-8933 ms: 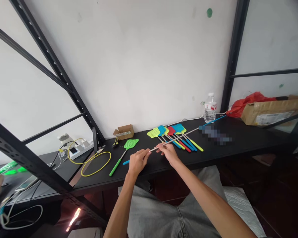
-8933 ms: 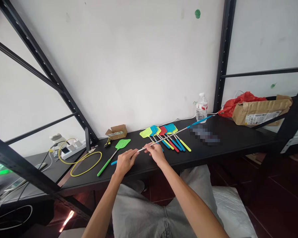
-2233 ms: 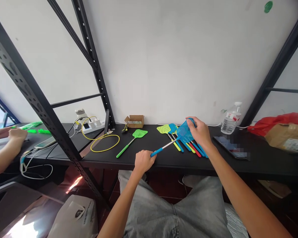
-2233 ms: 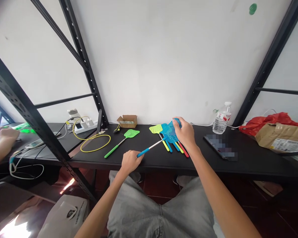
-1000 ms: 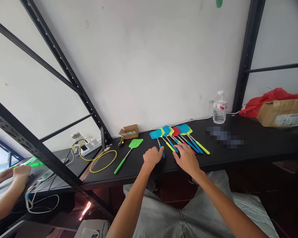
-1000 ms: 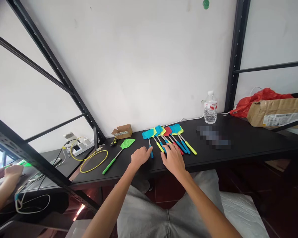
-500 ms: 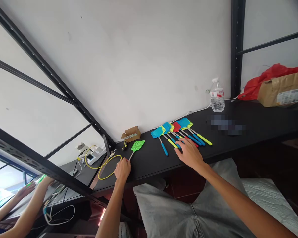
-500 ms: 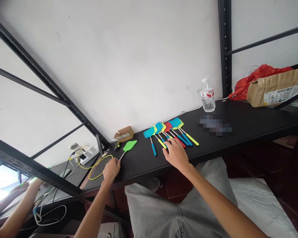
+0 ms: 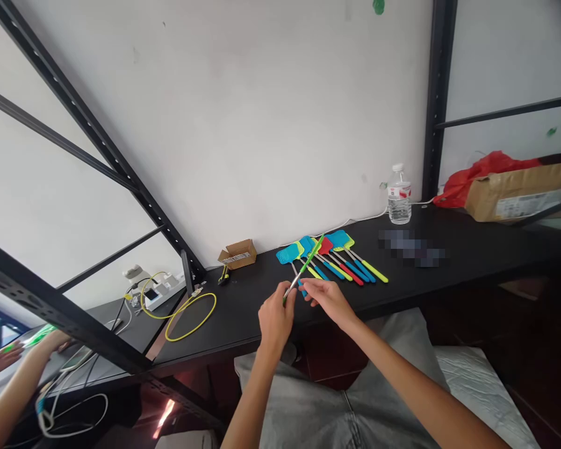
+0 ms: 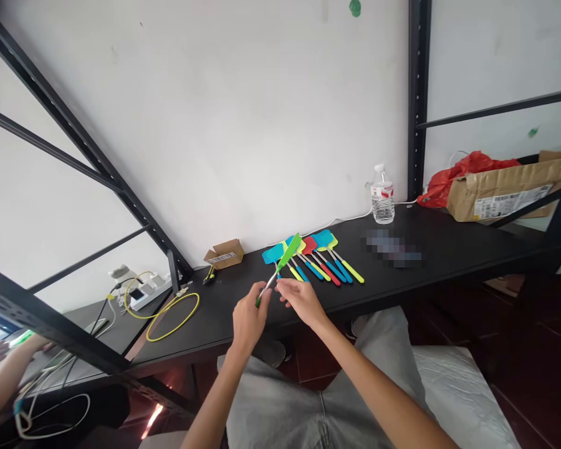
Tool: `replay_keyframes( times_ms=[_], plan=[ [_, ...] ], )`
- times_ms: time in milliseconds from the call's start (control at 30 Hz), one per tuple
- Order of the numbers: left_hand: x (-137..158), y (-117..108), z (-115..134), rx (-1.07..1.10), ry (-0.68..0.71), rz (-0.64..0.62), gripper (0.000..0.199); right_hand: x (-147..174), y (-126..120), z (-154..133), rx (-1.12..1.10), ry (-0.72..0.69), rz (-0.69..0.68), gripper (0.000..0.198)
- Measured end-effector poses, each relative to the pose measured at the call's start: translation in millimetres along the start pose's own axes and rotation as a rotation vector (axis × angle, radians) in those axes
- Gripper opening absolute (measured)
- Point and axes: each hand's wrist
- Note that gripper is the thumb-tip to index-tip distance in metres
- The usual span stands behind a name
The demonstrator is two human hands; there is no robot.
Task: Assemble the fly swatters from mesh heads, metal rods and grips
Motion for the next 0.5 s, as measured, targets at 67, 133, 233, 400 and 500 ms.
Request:
replay_keyframes(
  times_ms=[67, 133, 233, 400, 500],
  plan=[
    [3.5, 8.3, 13.3, 0.017, 0.05, -0.02, 0.032, -4.4, 6.9, 2.4, -0.121, 0.002, 0.06, 0.046],
    [4.7, 13.0, 19.1, 0.014, 0.076, -0.045, 0.032, -9.4, 10.9, 3.0, -0.188, 0.005, 0.149, 0.045],
    [4.2, 12.9, 20.8, -0.014, 0.053, -0.084, 0.034, -15.7, 13.6, 1.0, -0.254, 0.03, 0.229, 0.044],
    [4.0, 2.5, 22.5, 0.065, -0.007, -0.139, 0.037, -18.6, 16.5, -6.1, -0.346, 0.047, 0.238, 0.04],
    [5.7, -4.6, 20.6, 0.213, -0.021, -0.169, 0.039, -19.3, 17.1, -10.5, -0.324, 0.044, 0.208, 0.038]
  ],
)
Point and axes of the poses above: each hand's wrist, its own x-axis away from the middle knuckle, its own y-axis out of the palm, z = x × y, and after that the axes turned 1 degree about -x, right-handed
